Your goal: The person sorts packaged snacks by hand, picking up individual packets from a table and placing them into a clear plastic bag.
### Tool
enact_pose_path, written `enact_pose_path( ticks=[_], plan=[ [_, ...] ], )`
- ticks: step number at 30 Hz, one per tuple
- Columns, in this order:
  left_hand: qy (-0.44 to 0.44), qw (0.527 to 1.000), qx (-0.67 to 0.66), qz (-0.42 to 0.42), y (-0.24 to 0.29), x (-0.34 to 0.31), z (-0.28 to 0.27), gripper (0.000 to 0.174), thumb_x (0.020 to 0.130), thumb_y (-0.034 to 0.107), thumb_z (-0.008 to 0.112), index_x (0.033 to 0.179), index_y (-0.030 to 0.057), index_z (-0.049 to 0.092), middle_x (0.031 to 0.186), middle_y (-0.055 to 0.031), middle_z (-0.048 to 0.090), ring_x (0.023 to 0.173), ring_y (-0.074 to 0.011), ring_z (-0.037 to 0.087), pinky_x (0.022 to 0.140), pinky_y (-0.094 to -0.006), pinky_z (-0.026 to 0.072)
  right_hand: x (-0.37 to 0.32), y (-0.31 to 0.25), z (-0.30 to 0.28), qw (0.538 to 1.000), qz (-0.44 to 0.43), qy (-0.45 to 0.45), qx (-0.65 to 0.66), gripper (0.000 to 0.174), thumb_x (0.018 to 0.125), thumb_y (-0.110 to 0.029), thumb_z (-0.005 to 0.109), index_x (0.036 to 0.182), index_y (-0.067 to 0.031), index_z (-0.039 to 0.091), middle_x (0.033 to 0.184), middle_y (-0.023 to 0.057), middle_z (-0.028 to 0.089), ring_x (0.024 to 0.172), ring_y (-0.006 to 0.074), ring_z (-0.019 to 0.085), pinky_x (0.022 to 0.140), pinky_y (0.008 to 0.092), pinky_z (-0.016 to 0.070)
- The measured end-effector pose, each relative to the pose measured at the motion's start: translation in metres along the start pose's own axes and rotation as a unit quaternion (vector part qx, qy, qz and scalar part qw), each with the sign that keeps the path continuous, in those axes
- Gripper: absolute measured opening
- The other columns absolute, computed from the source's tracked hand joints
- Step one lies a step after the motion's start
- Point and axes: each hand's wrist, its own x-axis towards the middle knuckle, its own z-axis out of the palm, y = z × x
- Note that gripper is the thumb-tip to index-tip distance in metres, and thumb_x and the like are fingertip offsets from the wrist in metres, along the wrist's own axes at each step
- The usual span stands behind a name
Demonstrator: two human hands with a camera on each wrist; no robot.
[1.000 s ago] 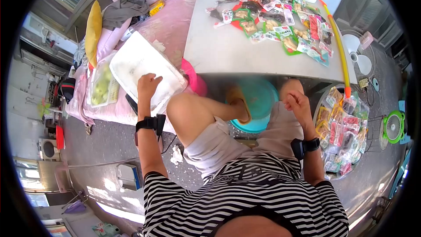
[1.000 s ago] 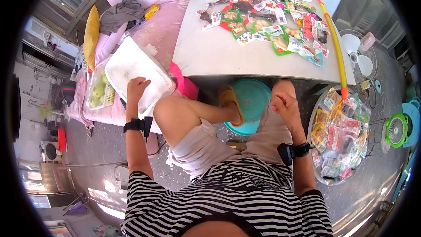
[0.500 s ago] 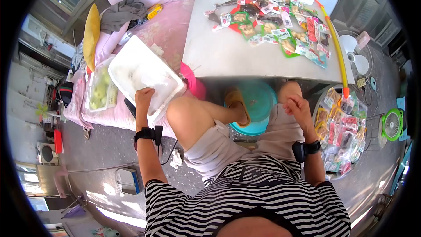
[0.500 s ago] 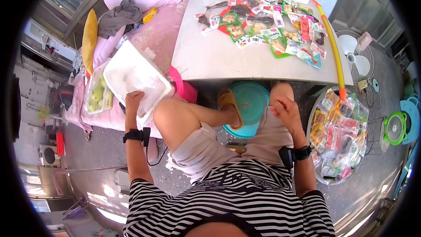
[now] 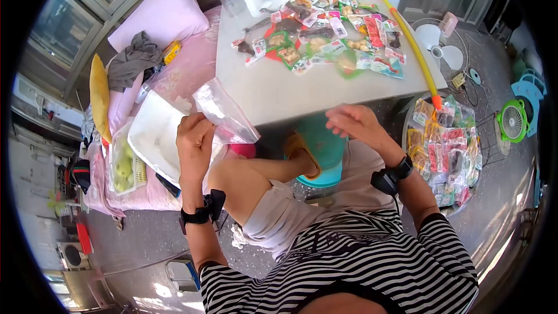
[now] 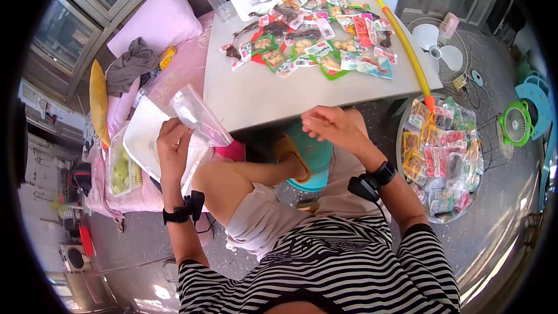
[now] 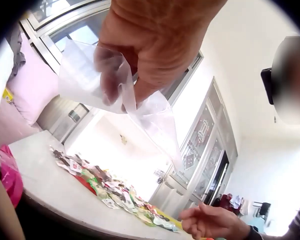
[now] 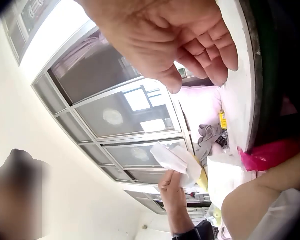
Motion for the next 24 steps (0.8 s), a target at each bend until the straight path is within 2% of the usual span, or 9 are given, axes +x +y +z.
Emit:
enact_pose_path(
  ticks=[2,4,7,11,14,15,16,18,24],
  plan=[
    [-0.050,0.997,-0.001,0.056,0.021,0.020,0.017,0.008,0.073,-0.001,0.065,0.080,0.0004,0.064,0.085,-0.0103,0.062,0.078,-0.0285,0.054,0.067,-0.0361,0.0428,0.017,-0.015,0.004,0.997,-0.044,-0.060,0.032,0.035,0.091,-0.030,0.058,0.113,-0.0027,0.058,0.097,0.0041,0.064,0.086,0.0080,0.059,0.068,0.0222,0.0486],
    [-0.082,0.992,-0.002,0.100,0.036,0.039,0.035,0.010,0.072,0.000,0.065,0.082,0.0031,0.065,0.086,-0.0096,0.061,0.080,-0.0285,0.054,0.071,-0.0370,0.0429,0.033,-0.019,0.009,0.980,-0.041,-0.107,0.166,0.035,0.089,-0.029,0.062,0.113,-0.0036,0.058,0.098,0.0037,0.064,0.086,0.0073,0.058,0.068,0.0215,0.0485],
    [-0.124,0.976,0.052,0.172,0.038,0.064,0.062,0.013,0.072,0.002,0.066,0.085,0.0039,0.065,0.086,-0.0109,0.060,0.083,-0.0288,0.055,0.074,-0.0391,0.0441,0.063,-0.025,0.018,0.967,-0.048,-0.154,0.194,0.027,0.087,-0.025,0.064,0.103,-0.0035,0.062,0.093,0.0044,0.066,0.080,0.0071,0.058,0.063,0.0198,0.0482],
    [-0.101,0.953,0.264,0.111,0.022,0.073,0.100,0.022,0.073,0.006,0.068,0.093,0.0022,0.063,0.089,-0.0134,0.058,0.086,-0.0307,0.056,0.073,-0.0395,0.0440,0.101,0.011,0.023,0.986,0.002,-0.013,0.168,0.022,0.084,-0.020,0.063,0.087,0.0012,0.064,0.076,0.0076,0.066,0.059,0.0088,0.058,0.046,0.0207,0.0473],
    [-0.083,0.994,0.060,0.049,0.020,0.063,0.126,0.018,0.073,0.008,0.069,0.089,0.0019,0.063,0.086,-0.0139,0.058,0.084,-0.0323,0.057,0.068,-0.0396,0.0453,0.122,0.045,0.029,0.984,0.069,0.093,0.135,0.025,0.083,-0.019,0.063,0.079,0.0052,0.063,0.064,0.0098,0.063,0.045,0.0115,0.056,0.036,0.0233,0.0451],
    [-0.117,0.993,-0.006,0.026,0.016,0.057,0.138,0.018,0.072,0.005,0.070,0.088,-0.0007,0.063,0.079,-0.0131,0.059,0.069,-0.0280,0.059,0.063,-0.0381,0.0473,0.127,0.058,0.029,0.985,0.078,0.100,0.121,0.026,0.082,-0.019,0.063,0.078,0.0059,0.062,0.062,0.0105,0.062,0.042,0.0124,0.055,0.034,0.0243,0.0448],
    [-0.139,0.987,-0.078,-0.011,0.017,0.050,0.148,0.017,0.071,0.006,0.071,0.083,-0.0018,0.063,0.074,-0.0130,0.059,0.064,-0.0258,0.059,0.061,-0.0361,0.0477,0.128,0.062,0.030,0.985,0.088,0.107,0.105,0.027,0.082,-0.019,0.063,0.076,0.0067,0.061,0.059,0.0112,0.061,0.039,0.0133,0.054,0.033,0.0253,0.0445],
    [-0.174,0.976,-0.118,-0.052,0.011,0.033,0.167,0.023,0.069,0.010,0.074,0.085,-0.0017,0.062,0.075,-0.0134,0.059,0.066,-0.0256,0.059,0.062,-0.0358,0.0479,0.129,0.062,0.032,0.983,0.091,0.128,0.095,0.029,0.082,-0.020,0.063,0.071,0.0064,0.061,0.056,0.0119,0.060,0.038,0.0145,0.054,0.032,0.0256,0.0442],
    [-0.133,0.990,-0.054,0.004,0.026,0.018,0.192,0.031,0.066,0.016,0.077,0.085,-0.0016,0.060,0.075,-0.0142,0.059,0.069,-0.0293,0.060,0.063,-0.0380,0.0482,0.126,0.049,0.034,0.979,0.106,0.120,0.125,0.032,0.085,-0.023,0.061,0.072,0.0062,0.059,0.057,0.0129,0.059,0.040,0.0164,0.056,0.033,0.0251,0.0433]
  ],
)
